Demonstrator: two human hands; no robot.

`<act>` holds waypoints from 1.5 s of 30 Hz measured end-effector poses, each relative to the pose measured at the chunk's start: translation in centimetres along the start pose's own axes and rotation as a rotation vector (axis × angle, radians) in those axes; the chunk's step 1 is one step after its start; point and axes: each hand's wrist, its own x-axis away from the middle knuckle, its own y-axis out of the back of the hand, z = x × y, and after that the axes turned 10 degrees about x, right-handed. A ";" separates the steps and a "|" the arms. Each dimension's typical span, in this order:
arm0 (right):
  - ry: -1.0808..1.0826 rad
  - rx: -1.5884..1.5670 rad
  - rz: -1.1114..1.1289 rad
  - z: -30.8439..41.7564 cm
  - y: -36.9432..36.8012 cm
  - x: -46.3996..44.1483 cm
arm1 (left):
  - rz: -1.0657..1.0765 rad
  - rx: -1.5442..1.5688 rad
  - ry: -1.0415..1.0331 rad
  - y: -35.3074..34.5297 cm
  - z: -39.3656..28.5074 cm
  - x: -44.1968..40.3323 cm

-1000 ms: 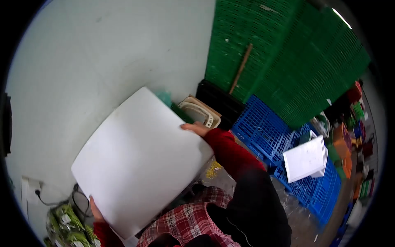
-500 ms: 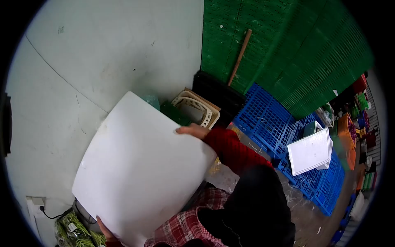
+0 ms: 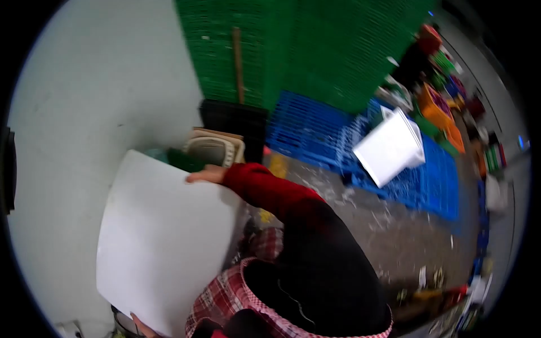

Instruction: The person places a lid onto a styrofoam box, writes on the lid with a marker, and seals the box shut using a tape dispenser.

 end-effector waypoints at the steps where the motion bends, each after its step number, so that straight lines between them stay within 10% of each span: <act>1: 0.032 -0.029 -0.048 1.1 0.3 1.9 | 0.005 -0.019 0.005 -0.4 0.0 0.0; 16: 0.377 0.257 -0.334 7.1 1.9 6.8 | -0.109 -0.373 -0.044 1.4 -12.1 8.4; 18: 0.195 -0.195 -0.161 12.5 1.5 13.2 | 0.033 -1.235 -0.364 3.5 -13.8 8.9; 21: 0.271 -0.319 0.060 16.6 2.8 15.6 | 0.224 -0.473 -0.267 0.8 -18.8 10.3; 25: 0.144 -0.320 0.153 18.4 0.5 27.1 | 0.313 -0.490 -0.505 -0.9 -22.7 10.6; 30: 0.161 -0.207 0.066 14.7 10.2 17.1 | 0.387 -0.620 -0.574 -8.8 -25.6 6.8; 45: 0.179 -0.024 -0.371 -3.2 3.5 8.0 | -0.167 -0.590 -0.293 -2.0 -2.3 3.5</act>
